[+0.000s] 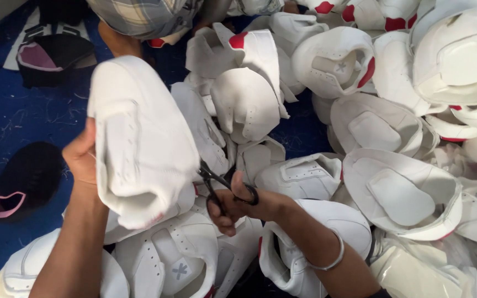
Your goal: Trim excess material from white shoe uppers using scissors.
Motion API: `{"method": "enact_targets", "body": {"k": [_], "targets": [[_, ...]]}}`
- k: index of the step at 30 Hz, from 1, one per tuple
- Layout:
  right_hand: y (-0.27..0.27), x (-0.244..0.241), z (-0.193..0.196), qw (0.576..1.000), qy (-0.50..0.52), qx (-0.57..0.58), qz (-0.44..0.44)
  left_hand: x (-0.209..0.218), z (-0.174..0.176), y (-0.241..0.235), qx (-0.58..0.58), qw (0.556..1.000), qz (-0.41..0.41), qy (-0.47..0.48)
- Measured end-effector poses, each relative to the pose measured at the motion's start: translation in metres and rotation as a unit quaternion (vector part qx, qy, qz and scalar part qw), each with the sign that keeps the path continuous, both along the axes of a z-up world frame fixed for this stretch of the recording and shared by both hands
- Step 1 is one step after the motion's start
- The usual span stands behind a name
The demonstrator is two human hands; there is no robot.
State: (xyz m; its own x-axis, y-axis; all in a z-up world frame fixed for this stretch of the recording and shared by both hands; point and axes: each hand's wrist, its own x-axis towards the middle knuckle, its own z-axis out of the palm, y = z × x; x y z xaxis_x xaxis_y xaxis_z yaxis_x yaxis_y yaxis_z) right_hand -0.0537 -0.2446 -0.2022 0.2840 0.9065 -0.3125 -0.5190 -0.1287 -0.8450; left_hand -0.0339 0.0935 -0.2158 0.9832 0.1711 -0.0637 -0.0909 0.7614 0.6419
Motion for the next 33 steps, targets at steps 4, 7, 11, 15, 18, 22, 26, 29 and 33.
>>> {"method": "enact_targets", "body": {"k": [4,7,11,15,18,22,26,29,33], "targets": [[0.005,0.003,-0.032,0.994,0.051,0.096,-0.021,0.0,-0.054,0.019,-0.036,0.991,-0.116,-0.05],[-0.004,0.007,-0.059,0.981,0.051,0.162,-0.099,-0.007,-0.034,0.01,-0.033,0.988,-0.129,-0.078],[-0.007,0.009,-0.04,0.956,0.0,0.174,-0.237,-0.013,0.0,0.002,-0.011,0.993,-0.067,-0.101],[0.004,0.008,-0.022,0.95,-0.086,0.157,-0.257,-0.012,0.031,-0.033,0.01,0.992,-0.044,-0.119],[0.014,0.012,-0.029,0.963,-0.098,0.124,-0.217,-0.014,0.036,-0.062,0.042,0.998,-0.017,-0.044],[0.01,0.021,-0.048,0.936,-0.004,0.135,-0.324,-0.015,-0.004,-0.065,0.063,0.994,-0.089,0.012],[-0.008,0.041,-0.085,0.857,0.012,0.115,-0.502,-0.018,-0.016,-0.062,0.102,0.983,-0.15,0.006],[-0.011,0.044,-0.048,0.812,-0.051,0.022,-0.582,-0.017,0.006,-0.058,0.079,0.986,-0.148,-0.018],[-0.024,0.052,-0.042,0.758,-0.065,-0.079,-0.644,-0.01,0.015,-0.052,0.122,0.983,-0.135,-0.03]]}}
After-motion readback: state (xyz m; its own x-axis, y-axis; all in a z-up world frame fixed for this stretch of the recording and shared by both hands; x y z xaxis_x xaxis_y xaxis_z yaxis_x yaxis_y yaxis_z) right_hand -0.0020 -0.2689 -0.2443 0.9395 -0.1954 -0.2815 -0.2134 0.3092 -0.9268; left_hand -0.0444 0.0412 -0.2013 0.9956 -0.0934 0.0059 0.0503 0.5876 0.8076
